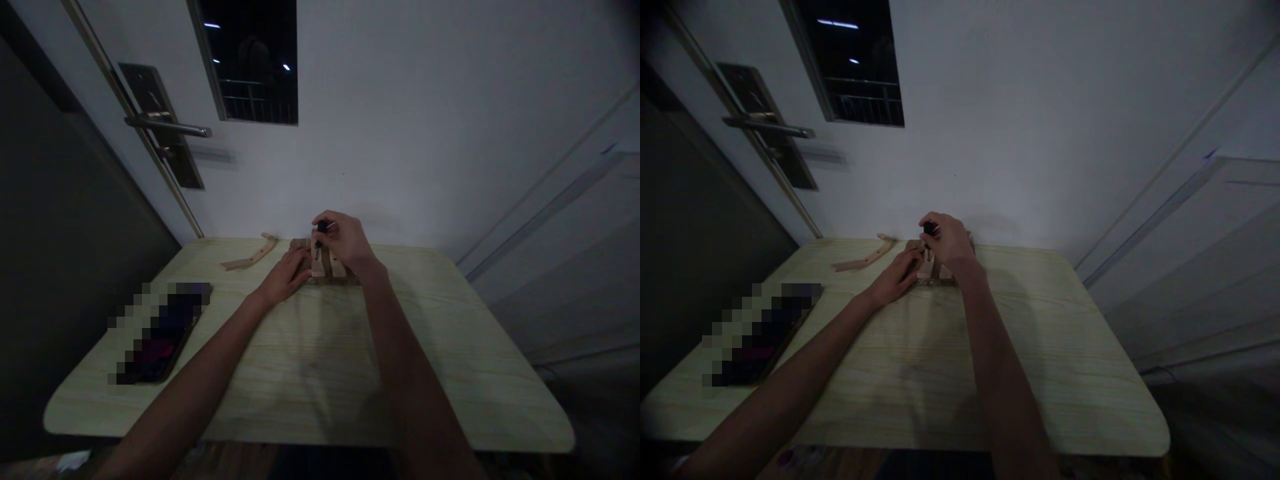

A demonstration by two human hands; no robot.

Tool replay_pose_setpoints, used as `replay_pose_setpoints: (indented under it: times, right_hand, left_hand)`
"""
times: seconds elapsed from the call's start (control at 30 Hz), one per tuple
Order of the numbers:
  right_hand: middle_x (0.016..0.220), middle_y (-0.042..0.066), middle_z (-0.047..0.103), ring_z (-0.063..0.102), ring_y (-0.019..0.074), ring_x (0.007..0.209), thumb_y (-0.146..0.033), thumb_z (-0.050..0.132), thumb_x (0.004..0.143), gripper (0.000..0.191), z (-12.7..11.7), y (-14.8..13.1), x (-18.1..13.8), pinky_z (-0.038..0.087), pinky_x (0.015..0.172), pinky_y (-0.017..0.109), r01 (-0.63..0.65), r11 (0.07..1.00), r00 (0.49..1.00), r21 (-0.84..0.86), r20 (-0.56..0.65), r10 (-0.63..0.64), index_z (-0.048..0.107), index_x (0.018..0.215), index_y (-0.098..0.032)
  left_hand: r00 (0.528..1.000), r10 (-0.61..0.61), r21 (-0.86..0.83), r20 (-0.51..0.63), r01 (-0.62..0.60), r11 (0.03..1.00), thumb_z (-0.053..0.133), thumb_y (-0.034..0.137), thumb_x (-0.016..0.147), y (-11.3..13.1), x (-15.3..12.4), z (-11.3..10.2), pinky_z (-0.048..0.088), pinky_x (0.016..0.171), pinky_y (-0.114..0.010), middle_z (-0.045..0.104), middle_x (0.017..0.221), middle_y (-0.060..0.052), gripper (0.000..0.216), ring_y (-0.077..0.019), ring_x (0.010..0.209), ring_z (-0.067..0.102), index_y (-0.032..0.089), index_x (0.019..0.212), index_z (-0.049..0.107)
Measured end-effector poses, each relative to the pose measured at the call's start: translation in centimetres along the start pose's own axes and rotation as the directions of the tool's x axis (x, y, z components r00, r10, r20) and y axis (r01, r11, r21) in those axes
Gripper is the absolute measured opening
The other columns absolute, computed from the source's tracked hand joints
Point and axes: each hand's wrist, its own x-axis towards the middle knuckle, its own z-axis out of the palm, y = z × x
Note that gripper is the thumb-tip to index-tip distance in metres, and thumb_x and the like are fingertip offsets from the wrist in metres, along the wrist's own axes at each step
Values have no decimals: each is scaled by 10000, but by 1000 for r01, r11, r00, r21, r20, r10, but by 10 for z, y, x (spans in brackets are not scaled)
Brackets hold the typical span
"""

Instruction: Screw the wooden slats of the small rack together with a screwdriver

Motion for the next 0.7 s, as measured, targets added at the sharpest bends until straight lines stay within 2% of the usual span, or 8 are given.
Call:
replay_pose_setpoints:
  times: [0.17, 0.3, 0.5, 0.6, 0.7]
  right_hand:
    - [1080, 61, 651, 606, 178, 992, -50, 502, 756, 361, 2, 1, -1, 478, 931, 355, 129, 992, 991, -16, 24, -128, 609, 1065, -204]
    - [1140, 54, 637, 599, 171, 1026, 3, 429, 729, 474, 3, -4, -3, 464, 950, 348, 132, 991, 985, -26, 114, -128, 584, 1114, -225]
    - [899, 24, 662, 632, 160, 846, -61, 485, 782, 373, 4, -2, -3, 504, 791, 300, 51, 998, 994, -29, 98, -48, 570, 1100, -235]
    - [809, 2, 650, 620, 154, 772, -130, 539, 799, 215, 3, 1, -2, 510, 751, 296, 32, 998, 998, -54, 59, -28, 602, 973, -240]
    - [806, 10, 653, 615, 157, 765, -177, 564, 806, 115, 3, 2, -1, 518, 755, 311, 30, 997, 999, -67, 39, -27, 620, 894, -226]
  left_hand:
    - [1000, 9, -7, -10, -9, 1000, 418, 431, 924, 0, 0, 0, 327, 1106, -507, 475, 1365, -164, 350, -301, 1342, 354, 174, 1157, 469]
    - [1000, 22, -3, -11, -22, 1000, 420, 432, 922, -1, 0, 0, 320, 1111, -502, 482, 1353, -163, 351, -298, 1342, 353, 173, 1154, 470]
    - [1000, 17, -26, -6, -17, 1000, 422, 426, 922, 0, 0, 0, 320, 1107, -505, 471, 1375, -160, 331, -291, 1333, 368, 182, 1137, 480]
    - [1000, 13, -34, -11, -14, 999, 423, 441, 917, 1, 0, 0, 312, 1109, -518, 466, 1381, -174, 361, -302, 1338, 361, 175, 1155, 475]
    - [1000, 11, -34, -9, -12, 999, 419, 442, 916, 1, 0, -1, 308, 1112, -519, 470, 1378, -175, 369, -304, 1342, 355, 172, 1160, 475]
